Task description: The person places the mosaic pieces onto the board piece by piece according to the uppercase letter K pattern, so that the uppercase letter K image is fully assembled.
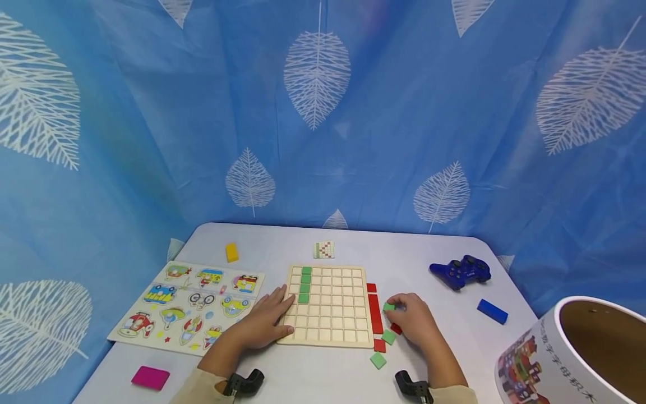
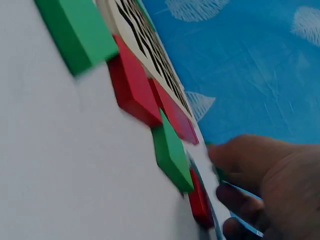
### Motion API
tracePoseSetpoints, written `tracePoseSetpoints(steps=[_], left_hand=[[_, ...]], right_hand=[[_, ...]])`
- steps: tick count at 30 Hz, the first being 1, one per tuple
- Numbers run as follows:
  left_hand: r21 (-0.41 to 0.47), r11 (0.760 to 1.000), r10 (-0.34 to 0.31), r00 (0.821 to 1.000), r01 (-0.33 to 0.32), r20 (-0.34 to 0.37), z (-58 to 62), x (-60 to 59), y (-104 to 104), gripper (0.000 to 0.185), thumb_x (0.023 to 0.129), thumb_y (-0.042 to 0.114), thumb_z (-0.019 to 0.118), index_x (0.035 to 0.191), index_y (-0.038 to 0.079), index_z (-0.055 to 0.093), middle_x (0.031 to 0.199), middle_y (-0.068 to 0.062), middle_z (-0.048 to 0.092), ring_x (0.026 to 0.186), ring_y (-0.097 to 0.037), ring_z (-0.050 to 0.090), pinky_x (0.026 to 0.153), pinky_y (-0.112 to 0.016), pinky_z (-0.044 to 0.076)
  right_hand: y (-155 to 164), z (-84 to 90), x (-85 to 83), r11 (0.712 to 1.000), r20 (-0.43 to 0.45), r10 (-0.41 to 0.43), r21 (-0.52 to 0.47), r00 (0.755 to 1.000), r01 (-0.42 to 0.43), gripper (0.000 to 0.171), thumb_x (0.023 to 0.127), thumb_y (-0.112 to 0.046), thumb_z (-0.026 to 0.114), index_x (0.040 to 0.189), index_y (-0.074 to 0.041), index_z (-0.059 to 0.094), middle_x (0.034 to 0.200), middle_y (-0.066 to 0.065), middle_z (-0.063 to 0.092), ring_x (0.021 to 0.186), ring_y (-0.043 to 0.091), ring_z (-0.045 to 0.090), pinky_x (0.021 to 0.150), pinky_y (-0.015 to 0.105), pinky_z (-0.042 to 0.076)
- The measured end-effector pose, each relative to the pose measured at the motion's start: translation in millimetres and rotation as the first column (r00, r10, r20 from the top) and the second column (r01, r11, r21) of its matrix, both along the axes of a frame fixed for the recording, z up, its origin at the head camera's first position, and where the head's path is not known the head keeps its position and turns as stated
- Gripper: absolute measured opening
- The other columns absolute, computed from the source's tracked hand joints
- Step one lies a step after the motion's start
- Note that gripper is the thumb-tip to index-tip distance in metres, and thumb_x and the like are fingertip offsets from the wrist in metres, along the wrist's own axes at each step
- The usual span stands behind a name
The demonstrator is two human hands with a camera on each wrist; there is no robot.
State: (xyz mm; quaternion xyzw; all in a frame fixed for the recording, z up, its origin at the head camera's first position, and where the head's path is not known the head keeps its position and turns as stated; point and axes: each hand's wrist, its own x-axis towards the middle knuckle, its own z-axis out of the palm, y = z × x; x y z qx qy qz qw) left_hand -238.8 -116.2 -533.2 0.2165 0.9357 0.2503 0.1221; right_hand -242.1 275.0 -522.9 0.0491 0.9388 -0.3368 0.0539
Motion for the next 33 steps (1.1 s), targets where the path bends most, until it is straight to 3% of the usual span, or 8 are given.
tracePoseSetpoints(steps=[3,6,11,15,23,28,33], left_hand=[[-0.005,1.0,0.0,1.0,0.0,0.003,0.6,-0.5,-0.7,0.081,0.1,0.05,0.066,0.165,0.015,0.034,0.177,-0.012,0.01,0.164,-0.032,0.008,0.132,-0.054,0.011],[-0.013,1.0,0.002,1.0,-0.002,0.002,1.4,-1.0,-1.4,0.081,0.1,0.05,0.066,0.165,0.015,0.033,0.177,-0.012,0.01,0.164,-0.032,0.008,0.132,-0.054,0.01],[-0.01,1.0,0.0,1.0,0.001,0.005,1.8,-1.2,-0.8,0.082,0.1,0.052,0.065,0.166,0.016,0.033,0.177,-0.011,0.01,0.164,-0.032,0.008,0.132,-0.055,0.011],[-0.012,1.0,-0.004,1.0,0.004,0.004,0.3,-0.4,-0.3,0.081,0.1,0.052,0.065,0.165,0.016,0.034,0.177,-0.011,0.011,0.164,-0.032,0.009,0.131,-0.056,0.012],[-0.016,1.0,0.005,1.0,-0.005,0.002,2.7,0.4,-2.0,0.081,0.1,0.051,0.066,0.165,0.015,0.035,0.177,-0.012,0.012,0.164,-0.033,0.01,0.131,-0.056,0.012],[-0.029,1.0,0.005,1.0,-0.005,-0.001,-1.7,-2.3,-1.2,0.081,0.1,0.054,0.065,0.165,0.016,0.035,0.177,-0.011,0.011,0.164,-0.031,0.01,0.132,-0.055,0.012],[-0.036,0.999,0.009,1.0,-0.009,-0.003,-4.7,-2.8,-0.3,0.082,0.1,0.055,0.064,0.166,0.018,0.034,0.177,-0.009,0.01,0.164,-0.03,0.008,0.132,-0.054,0.011]], right_hand=[[-25.9,9.4,0.1,0.997,-0.014,-0.053,-0.065,0.998,0.052,0.03,0.094,-0.025,0.075,0.12,-0.012,0.072,0.121,0.012,0.067,0.096,0.026,0.06,0.08,0.042,0.056],[-66.7,14.6,1.1,0.991,-0.064,-0.002,-0.13,0.998,-0.006,0.031,0.093,-0.025,0.078,0.122,-0.014,0.072,0.112,0.004,0.068,0.086,0.019,0.058,0.069,0.032,0.051],[-134.4,9.5,1.8,0.967,-0.155,0.209,-0.111,0.965,-0.227,0.019,0.091,-0.021,0.081,0.108,-0.02,0.074,0.106,-0.006,0.068,0.091,0.012,0.06,0.079,0.034,0.053],[-165.1,4.5,-1.9,0.948,-0.184,0.311,-0.016,0.932,-0.319,0.009,0.09,-0.018,0.08,0.096,-0.02,0.073,0.101,-0.007,0.066,0.093,0.012,0.059,0.084,0.038,0.053],[-186.9,2.1,-7.3,0.933,-0.198,0.36,0.083,0.912,-0.35,0.008,0.089,-0.014,0.081,0.089,-0.021,0.078,0.09,-0.007,0.061,0.081,0.009,0.055,0.071,0.029,0.05],[-187.6,3.3,-3.9,0.928,-0.197,0.371,0.098,0.907,-0.358,0.008,0.092,-0.013,0.079,0.094,-0.021,0.08,0.099,-0.007,0.067,0.094,0.012,0.064,0.083,0.036,0.055],[-162.0,6.2,-0.8,0.93,-0.209,0.359,-0.007,0.91,-0.368,0.015,0.095,-0.016,0.076,0.108,-0.022,0.08,0.112,-0.008,0.07,0.106,0.015,0.064,0.093,0.041,0.055]])
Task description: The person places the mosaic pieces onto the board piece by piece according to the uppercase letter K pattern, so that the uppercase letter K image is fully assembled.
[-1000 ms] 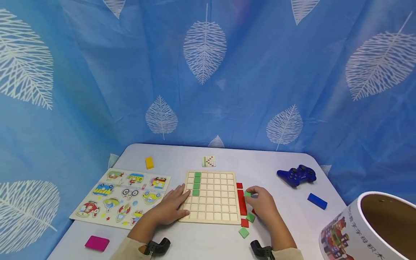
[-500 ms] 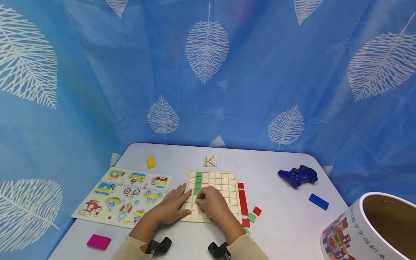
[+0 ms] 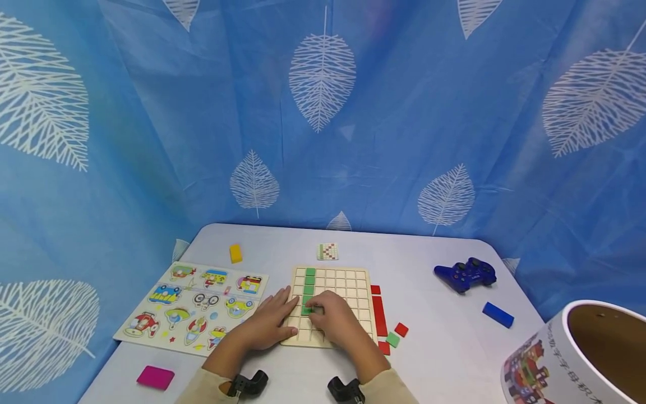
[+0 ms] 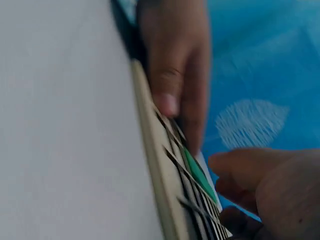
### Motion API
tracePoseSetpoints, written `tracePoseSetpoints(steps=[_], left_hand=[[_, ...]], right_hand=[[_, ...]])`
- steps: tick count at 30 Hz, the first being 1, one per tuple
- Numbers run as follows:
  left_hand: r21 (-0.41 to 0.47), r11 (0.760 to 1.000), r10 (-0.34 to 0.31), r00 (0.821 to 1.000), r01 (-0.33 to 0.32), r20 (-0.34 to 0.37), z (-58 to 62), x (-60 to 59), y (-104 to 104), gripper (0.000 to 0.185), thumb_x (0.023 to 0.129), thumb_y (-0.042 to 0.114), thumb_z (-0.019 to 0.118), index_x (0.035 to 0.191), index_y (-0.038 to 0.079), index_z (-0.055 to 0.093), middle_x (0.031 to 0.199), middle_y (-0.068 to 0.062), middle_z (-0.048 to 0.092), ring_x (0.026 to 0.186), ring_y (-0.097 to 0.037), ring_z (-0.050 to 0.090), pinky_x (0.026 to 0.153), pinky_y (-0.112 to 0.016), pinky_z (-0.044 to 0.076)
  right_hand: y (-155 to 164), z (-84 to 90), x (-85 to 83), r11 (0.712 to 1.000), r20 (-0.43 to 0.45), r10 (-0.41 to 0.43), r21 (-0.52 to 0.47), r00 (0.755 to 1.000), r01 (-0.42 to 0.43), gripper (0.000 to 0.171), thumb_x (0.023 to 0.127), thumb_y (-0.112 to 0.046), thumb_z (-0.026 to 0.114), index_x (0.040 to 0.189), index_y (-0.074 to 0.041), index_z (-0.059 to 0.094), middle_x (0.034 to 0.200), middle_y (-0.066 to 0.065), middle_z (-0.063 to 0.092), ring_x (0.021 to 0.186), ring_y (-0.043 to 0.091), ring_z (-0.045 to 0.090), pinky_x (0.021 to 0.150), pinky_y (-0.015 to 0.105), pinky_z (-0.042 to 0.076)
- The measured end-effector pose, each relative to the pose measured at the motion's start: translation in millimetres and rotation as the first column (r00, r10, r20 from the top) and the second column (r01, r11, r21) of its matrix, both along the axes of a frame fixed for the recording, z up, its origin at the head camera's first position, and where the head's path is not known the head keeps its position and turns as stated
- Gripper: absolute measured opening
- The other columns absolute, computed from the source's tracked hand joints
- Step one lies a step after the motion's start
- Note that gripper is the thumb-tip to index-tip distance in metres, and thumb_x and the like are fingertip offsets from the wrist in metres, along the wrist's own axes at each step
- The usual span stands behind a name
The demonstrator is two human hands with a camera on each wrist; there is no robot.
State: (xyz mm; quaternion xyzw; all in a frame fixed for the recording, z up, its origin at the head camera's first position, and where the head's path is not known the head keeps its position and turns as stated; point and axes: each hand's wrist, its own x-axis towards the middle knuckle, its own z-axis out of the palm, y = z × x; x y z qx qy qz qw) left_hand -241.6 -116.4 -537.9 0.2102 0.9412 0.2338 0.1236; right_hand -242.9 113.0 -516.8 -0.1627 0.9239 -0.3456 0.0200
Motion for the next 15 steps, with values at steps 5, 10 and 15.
tracePoseSetpoints(steps=[5,10,15], left_hand=[[0.008,1.0,0.001,1.0,-0.001,-0.002,1.1,-0.6,2.7,0.082,0.099,0.054,0.065,0.166,0.019,0.033,0.177,-0.009,0.009,0.164,-0.03,0.007,0.132,-0.053,0.01],[-0.004,1.0,0.007,1.0,-0.007,0.001,2.0,-0.1,2.3,0.083,0.099,0.054,0.065,0.166,0.018,0.033,0.177,-0.009,0.01,0.164,-0.03,0.008,0.132,-0.053,0.01],[0.005,1.0,0.004,1.0,-0.004,0.007,2.2,1.6,-0.1,0.083,0.099,0.053,0.065,0.166,0.017,0.033,0.177,-0.01,0.01,0.164,-0.031,0.008,0.132,-0.054,0.011]], right_hand=[[67.5,10.5,2.9,0.99,0.037,-0.142,-0.021,0.989,0.143,0.025,0.093,-0.02,0.08,0.117,-0.024,0.077,0.125,-0.005,0.068,0.109,0.018,0.062,0.095,0.044,0.055],[141.6,21.5,11.6,0.975,0.17,-0.191,0.146,0.967,0.167,0.041,0.086,-0.028,0.087,0.124,-0.027,0.073,0.14,0.002,0.065,0.128,0.029,0.054,0.107,0.062,0.048],[177.5,14.2,25.3,0.968,0.276,-0.166,0.228,0.947,0.103,0.037,0.081,-0.025,0.09,0.112,-0.035,0.075,0.142,-0.002,0.064,0.13,0.03,0.047,0.108,0.066,0.045]])
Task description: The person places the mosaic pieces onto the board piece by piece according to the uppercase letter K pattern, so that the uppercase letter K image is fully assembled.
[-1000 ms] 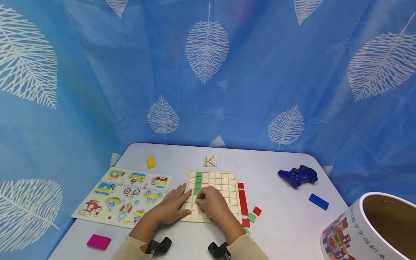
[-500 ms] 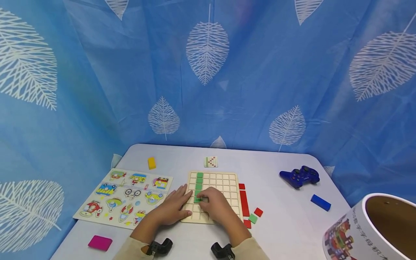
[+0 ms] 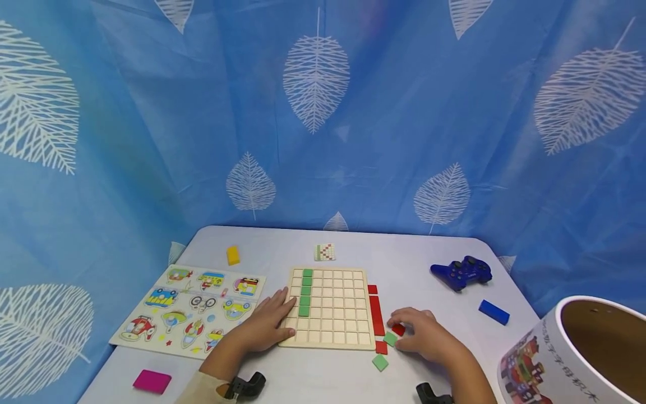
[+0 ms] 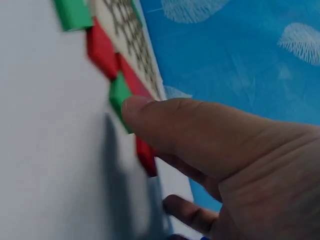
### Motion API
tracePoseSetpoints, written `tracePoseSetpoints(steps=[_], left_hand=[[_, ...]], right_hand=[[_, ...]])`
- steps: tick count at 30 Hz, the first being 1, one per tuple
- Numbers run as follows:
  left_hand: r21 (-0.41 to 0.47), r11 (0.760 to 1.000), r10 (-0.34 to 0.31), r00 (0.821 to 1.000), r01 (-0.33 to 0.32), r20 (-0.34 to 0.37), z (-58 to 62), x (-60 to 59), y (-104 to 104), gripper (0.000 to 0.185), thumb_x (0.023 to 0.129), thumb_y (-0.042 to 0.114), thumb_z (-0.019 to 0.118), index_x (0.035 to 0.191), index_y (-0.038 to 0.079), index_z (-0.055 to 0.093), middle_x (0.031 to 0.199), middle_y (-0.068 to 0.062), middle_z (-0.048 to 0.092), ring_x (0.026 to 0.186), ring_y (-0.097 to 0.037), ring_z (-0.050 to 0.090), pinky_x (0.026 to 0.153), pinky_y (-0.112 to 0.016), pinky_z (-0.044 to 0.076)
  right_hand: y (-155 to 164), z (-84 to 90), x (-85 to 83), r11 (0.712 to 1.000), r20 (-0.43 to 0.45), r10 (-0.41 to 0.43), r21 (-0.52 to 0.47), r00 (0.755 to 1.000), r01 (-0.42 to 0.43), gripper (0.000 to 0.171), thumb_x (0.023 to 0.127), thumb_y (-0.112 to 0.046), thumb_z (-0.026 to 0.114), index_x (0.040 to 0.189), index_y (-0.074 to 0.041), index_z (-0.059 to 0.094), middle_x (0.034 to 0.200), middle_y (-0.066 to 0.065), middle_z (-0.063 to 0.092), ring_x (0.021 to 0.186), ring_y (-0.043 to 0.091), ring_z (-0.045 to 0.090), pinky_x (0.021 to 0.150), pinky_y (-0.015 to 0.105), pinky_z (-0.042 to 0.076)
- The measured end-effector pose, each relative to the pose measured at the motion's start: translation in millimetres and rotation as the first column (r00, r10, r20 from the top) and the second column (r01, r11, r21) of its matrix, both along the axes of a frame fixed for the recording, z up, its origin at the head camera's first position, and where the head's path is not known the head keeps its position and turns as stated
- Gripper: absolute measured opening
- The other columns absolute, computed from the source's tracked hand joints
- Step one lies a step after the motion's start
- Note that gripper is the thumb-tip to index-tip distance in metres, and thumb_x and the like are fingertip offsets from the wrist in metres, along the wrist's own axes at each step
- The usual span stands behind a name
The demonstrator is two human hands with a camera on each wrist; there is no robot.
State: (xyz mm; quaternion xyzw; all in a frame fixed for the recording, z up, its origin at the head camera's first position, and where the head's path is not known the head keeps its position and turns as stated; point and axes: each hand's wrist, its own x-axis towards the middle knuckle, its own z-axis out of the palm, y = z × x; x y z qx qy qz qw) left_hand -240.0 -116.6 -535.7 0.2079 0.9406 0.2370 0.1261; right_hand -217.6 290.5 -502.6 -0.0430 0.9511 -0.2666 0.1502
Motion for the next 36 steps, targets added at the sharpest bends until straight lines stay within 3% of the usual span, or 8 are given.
tracePoseSetpoints(steps=[4,12,16,24,30,36], left_hand=[[0.011,1.0,0.0,1.0,0.0,-0.008,-0.1,1.8,-0.2,0.082,0.099,0.051,0.066,0.166,0.017,0.033,0.177,-0.01,0.01,0.164,-0.031,0.008,0.132,-0.054,0.011],[0.032,0.999,0.003,1.0,-0.002,-0.01,0.6,2.1,0.6,0.082,0.099,0.05,0.067,0.165,0.015,0.034,0.177,-0.012,0.011,0.164,-0.033,0.009,0.131,-0.056,0.011],[0.033,0.999,0.002,1.0,-0.001,-0.014,1.4,1.4,0.2,0.081,0.099,0.05,0.066,0.165,0.015,0.034,0.177,-0.012,0.011,0.164,-0.032,0.008,0.131,-0.055,0.011],[0.021,1.0,0.006,1.0,-0.006,0.0,-0.2,1.4,0.8,0.082,0.099,0.052,0.066,0.165,0.017,0.034,0.177,-0.009,0.01,0.164,-0.031,0.008,0.132,-0.054,0.01],[0.012,1.0,0.01,1.0,-0.01,-0.009,-0.6,1.0,-0.1,0.083,0.098,0.055,0.066,0.165,0.018,0.034,0.177,-0.009,0.011,0.164,-0.03,0.009,0.132,-0.054,0.011],[0.019,1.0,0.01,1.0,-0.01,-0.013,-0.7,0.3,-0.3,0.083,0.098,0.055,0.066,0.165,0.017,0.035,0.177,-0.01,0.012,0.164,-0.031,0.01,0.132,-0.054,0.011]], right_hand=[[4.4,-9.5,6.4,1.0,-0.036,0.016,-0.007,0.999,-0.016,0.027,0.084,-0.024,0.088,0.104,-0.038,0.075,0.143,-0.002,0.062,0.131,0.032,0.045,0.107,0.063,0.045],[-2.3,-10.5,7.2,1.0,-0.058,0.017,0.024,0.998,-0.015,0.039,0.079,-0.027,0.091,0.111,-0.038,0.073,0.146,0.004,0.055,0.129,0.032,0.043,0.106,0.063,0.046],[-4.7,-13.9,5.7,1.0,-0.094,-0.011,0.017,0.996,0.012,0.03,0.081,-0.03,0.09,0.106,-0.036,0.073,0.138,0.001,0.059,0.124,0.03,0.045,0.104,0.06,0.047],[-0.1,-20.0,1.6,0.996,-0.119,-0.088,-0.004,0.989,0.089,0.027,0.085,-0.027,0.088,0.109,-0.025,0.076,0.121,-0.001,0.069,0.121,0.028,0.057,0.108,0.062,0.047],[-12.9,-12.6,-4.1,0.992,-0.192,-0.122,-0.005,0.974,0.124,0.027,0.089,-0.013,0.08,0.115,-0.016,0.075,0.106,-0.002,0.071,0.106,0.026,0.057,0.097,0.054,0.052],[-22.0,-9.6,-11.5,0.979,-0.185,-0.163,0.09,0.969,0.182,0.043,0.084,-0.023,0.086,0.122,-0.011,0.071,0.116,0.01,0.067,0.106,0.031,0.055,0.09,0.054,0.051]])
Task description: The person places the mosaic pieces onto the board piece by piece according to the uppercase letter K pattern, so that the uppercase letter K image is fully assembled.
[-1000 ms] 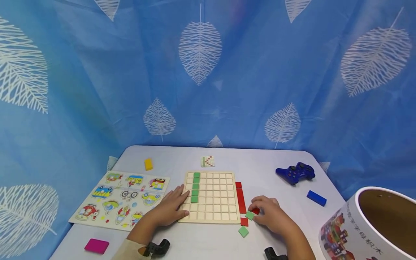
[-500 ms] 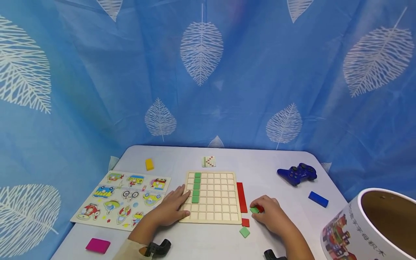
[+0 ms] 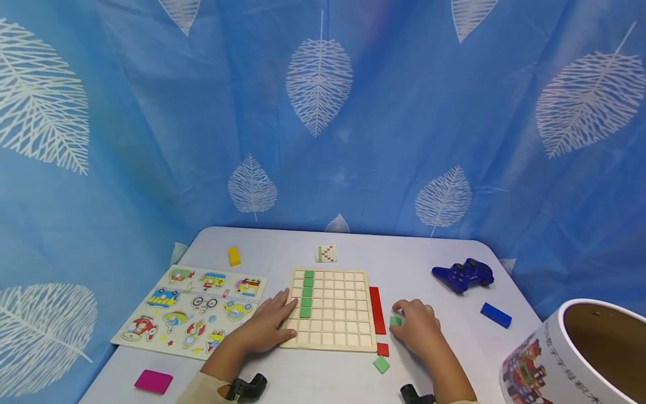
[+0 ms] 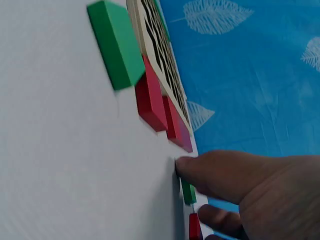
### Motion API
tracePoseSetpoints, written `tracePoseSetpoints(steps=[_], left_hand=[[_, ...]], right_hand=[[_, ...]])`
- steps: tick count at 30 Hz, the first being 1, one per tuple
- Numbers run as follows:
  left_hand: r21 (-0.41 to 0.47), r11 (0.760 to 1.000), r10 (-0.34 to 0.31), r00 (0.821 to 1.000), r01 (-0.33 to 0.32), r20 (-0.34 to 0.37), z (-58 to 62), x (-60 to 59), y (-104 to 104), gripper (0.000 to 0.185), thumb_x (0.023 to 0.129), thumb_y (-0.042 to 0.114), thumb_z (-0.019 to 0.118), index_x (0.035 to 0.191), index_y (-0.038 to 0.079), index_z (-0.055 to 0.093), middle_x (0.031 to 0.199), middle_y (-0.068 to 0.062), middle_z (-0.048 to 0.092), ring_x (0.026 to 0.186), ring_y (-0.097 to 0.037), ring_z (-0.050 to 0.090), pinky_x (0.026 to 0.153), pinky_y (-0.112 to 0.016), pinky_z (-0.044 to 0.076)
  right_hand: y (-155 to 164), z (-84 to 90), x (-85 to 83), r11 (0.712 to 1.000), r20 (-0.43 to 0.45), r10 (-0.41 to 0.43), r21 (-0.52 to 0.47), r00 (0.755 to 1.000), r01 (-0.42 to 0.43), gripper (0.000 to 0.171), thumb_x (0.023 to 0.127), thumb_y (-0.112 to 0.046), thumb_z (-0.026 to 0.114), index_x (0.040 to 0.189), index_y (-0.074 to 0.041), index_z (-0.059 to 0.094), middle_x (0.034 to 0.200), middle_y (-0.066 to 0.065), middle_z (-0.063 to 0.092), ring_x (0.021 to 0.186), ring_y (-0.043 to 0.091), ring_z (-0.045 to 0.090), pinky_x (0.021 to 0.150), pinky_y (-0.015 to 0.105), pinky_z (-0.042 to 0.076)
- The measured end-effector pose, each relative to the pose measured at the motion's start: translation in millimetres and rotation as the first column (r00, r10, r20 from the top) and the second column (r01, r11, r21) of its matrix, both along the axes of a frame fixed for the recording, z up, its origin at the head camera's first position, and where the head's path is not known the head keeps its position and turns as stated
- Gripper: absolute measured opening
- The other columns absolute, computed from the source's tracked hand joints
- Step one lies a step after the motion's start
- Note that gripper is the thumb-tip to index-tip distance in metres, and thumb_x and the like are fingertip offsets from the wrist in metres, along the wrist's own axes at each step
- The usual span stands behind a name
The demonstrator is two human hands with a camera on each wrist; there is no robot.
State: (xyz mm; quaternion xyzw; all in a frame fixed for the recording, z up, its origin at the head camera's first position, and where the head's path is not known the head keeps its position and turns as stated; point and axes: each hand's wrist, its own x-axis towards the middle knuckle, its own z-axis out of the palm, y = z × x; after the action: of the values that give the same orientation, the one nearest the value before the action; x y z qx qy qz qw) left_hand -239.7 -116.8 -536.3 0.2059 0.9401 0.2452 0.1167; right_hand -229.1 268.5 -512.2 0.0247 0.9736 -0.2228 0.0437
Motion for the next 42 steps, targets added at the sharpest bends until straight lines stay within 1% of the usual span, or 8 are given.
tracePoseSetpoints(steps=[7,10,13,17,22,25,30,42], left_hand=[[-0.008,1.0,0.006,1.0,-0.006,0.0,-1.7,1.0,1.6,0.083,0.098,0.055,0.066,0.165,0.019,0.035,0.177,-0.008,0.011,0.164,-0.03,0.01,0.132,-0.054,0.011],[-0.014,1.0,0.003,1.0,-0.003,0.0,-2.3,0.4,2.3,0.083,0.098,0.057,0.066,0.165,0.019,0.034,0.177,-0.008,0.011,0.164,-0.03,0.01,0.132,-0.053,0.011],[-0.021,1.0,-0.002,1.0,0.002,0.001,-0.7,0.6,1.6,0.084,0.098,0.057,0.066,0.165,0.019,0.034,0.177,-0.009,0.011,0.164,-0.03,0.009,0.132,-0.053,0.011],[-0.023,1.0,-0.005,1.0,0.005,-0.01,2.9,1.1,-1.2,0.082,0.099,0.053,0.066,0.165,0.016,0.035,0.177,-0.011,0.012,0.164,-0.032,0.01,0.132,-0.054,0.012],[-0.018,1.0,-0.01,1.0,0.01,-0.011,5.9,2.1,-1.4,0.081,0.099,0.052,0.066,0.165,0.015,0.036,0.177,-0.012,0.013,0.164,-0.032,0.01,0.132,-0.054,0.013],[-0.012,1.0,-0.013,1.0,0.013,-0.004,6.9,3.1,-0.3,0.081,0.099,0.052,0.066,0.164,0.015,0.036,0.176,-0.012,0.013,0.164,-0.032,0.011,0.131,-0.055,0.013],[-0.008,1.0,-0.009,1.0,0.009,-0.007,7.5,3.2,-0.1,0.08,0.1,0.051,0.066,0.164,0.015,0.036,0.176,-0.012,0.013,0.164,-0.032,0.011,0.131,-0.055,0.013],[-0.025,1.0,0.008,1.0,-0.008,0.013,2.5,0.9,1.2,0.081,0.099,0.054,0.066,0.165,0.019,0.035,0.177,-0.008,0.011,0.164,-0.029,0.009,0.132,-0.053,0.011]], right_hand=[[12.0,-8.6,-2.7,0.998,0.026,-0.034,-0.055,0.999,0.036,0.03,0.087,-0.02,0.084,0.112,-0.009,0.072,0.108,0.008,0.066,0.102,0.029,0.056,0.096,0.057,0.052],[10.5,-8.1,-2.8,0.994,0.019,-0.047,-0.1,0.999,0.049,0.027,0.088,-0.022,0.083,0.108,-0.009,0.071,0.103,0.006,0.066,0.097,0.025,0.057,0.091,0.051,0.054],[-10.9,-1.6,-2.8,0.984,0.001,-0.059,-0.168,0.998,0.058,0.027,0.09,-0.024,0.083,0.109,-0.01,0.071,0.102,0.003,0.067,0.091,0.021,0.058,0.08,0.042,0.054],[-76.3,7.2,-4.7,0.964,-0.078,0.045,-0.257,0.996,-0.064,0.027,0.09,-0.023,0.083,0.113,-0.015,0.072,0.101,-0.002,0.068,0.088,0.016,0.058,0.075,0.034,0.052],[-151.4,0.7,-8.7,0.918,-0.139,0.278,-0.252,0.95,-0.305,0.02,0.089,-0.022,0.083,0.105,-0.018,0.073,0.096,-0.007,0.067,0.087,0.012,0.059,0.077,0.034,0.052],[-171.1,-5.8,-9.8,0.916,-0.136,0.315,-0.215,0.939,-0.338,0.014,0.088,-0.021,0.083,0.098,-0.019,0.073,0.092,-0.007,0.065,0.086,0.012,0.058,0.076,0.034,0.051],[-177.7,-10.3,-10.4,0.923,-0.143,0.308,-0.196,0.941,-0.332,0.016,0.087,-0.02,0.085,0.096,-0.019,0.072,0.087,-0.008,0.061,0.08,0.011,0.054,0.07,0.031,0.047],[-170.8,-11.1,-9.1,0.899,-0.136,0.355,-0.224,0.925,-0.378,0.009,0.086,-0.023,0.084,0.089,-0.023,0.075,0.088,-0.011,0.061,0.08,0.008,0.055,0.073,0.029,0.049]])
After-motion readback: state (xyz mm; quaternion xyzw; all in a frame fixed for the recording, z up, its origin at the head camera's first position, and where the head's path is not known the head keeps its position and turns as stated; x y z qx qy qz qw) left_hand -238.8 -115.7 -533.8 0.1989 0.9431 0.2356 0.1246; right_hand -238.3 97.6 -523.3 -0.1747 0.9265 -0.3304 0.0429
